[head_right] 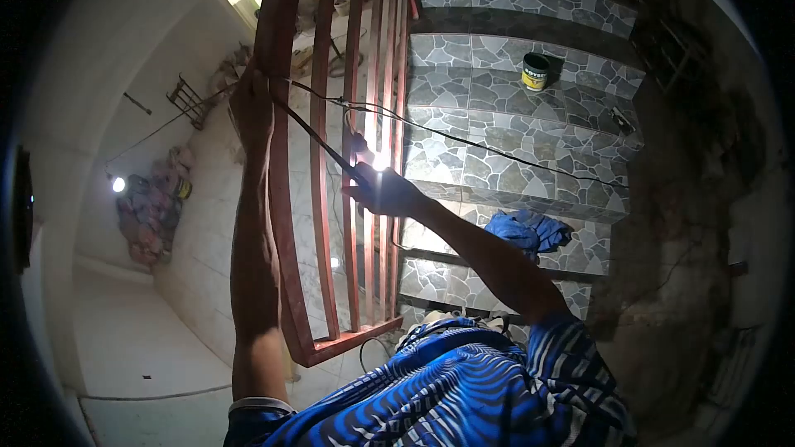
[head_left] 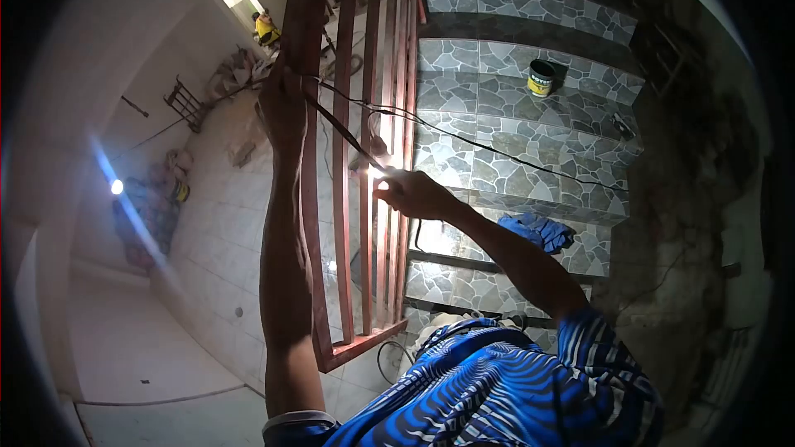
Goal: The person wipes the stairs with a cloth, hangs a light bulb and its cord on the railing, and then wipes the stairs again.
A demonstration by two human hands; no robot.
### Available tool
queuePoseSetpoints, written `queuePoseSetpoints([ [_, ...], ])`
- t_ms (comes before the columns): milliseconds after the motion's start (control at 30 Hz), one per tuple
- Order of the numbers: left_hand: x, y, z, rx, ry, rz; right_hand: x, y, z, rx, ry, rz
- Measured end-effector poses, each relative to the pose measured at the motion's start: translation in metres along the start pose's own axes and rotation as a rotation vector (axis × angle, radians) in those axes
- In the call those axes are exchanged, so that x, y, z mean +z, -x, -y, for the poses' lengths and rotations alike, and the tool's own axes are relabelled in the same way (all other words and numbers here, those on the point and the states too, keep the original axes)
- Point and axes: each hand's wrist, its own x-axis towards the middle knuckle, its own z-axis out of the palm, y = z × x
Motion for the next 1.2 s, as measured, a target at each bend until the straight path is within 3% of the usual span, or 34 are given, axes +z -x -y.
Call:
queuePoseSetpoints([
  [67, -0.002, 0.001, -0.006, -0.052, 0.007, 0.016, 0.015, 0.03, -0.024, -0.172, 0.167, -0.187],
  [133, -0.009, 0.001, -0.02, -0.154, -0.028, 0.068, 0.023, 0.071, -0.05, -0.084, 0.173, -0.278],
  [167, -0.006, 0.0, -0.017, -0.129, -0.024, 0.05, 0.027, 0.085, -0.069, 0.077, 0.126, -0.244],
  [267, -0.002, 0.001, -0.005, -0.1, -0.028, 0.029, 0.008, 0.12, -0.052, 0.255, 0.225, -0.14],
  [400, -0.003, 0.001, -0.008, -0.078, -0.034, 0.016, 0.002, 0.137, -0.077, 0.102, 0.265, 0.011],
  [500, -0.004, 0.002, -0.01, -0.072, -0.034, 0.019, -0.005, 0.126, -0.104, 0.143, 0.605, 0.184],
  [567, -0.004, 0.001, -0.011, -0.061, -0.031, 0.023, -0.016, 0.121, -0.113, 0.009, 0.929, 0.099],
  [633, -0.002, 0.001, -0.007, -0.023, -0.013, 0.015, -0.037, 0.102, -0.099, 0.221, 0.913, 0.182],
  [700, -0.002, 0.002, -0.008, -0.034, -0.027, 0.021, -0.066, 0.093, -0.078, 0.458, 0.685, 0.194],
  [767, -0.001, 0.003, -0.008, -0.04, -0.023, 0.022, -0.083, 0.097, -0.102, 0.493, 0.612, 0.054],
  [833, -0.001, 0.003, -0.006, -0.038, -0.01, 0.016, -0.108, 0.097, -0.074, 0.827, -0.009, -0.029],
  [967, -0.004, 0.004, -0.009, -0.059, 0.006, 0.028, -0.111, 0.098, -0.083, 0.721, -0.505, -0.386],
  [1133, -0.006, 0.003, -0.014, -0.168, -0.046, 0.049, -0.139, 0.099, -0.088, 0.328, -0.792, -0.322],
  [1200, -0.003, 0.002, -0.007, -0.126, -0.015, 0.034, -0.159, 0.096, -0.073, 0.214, -0.884, -0.289],
])
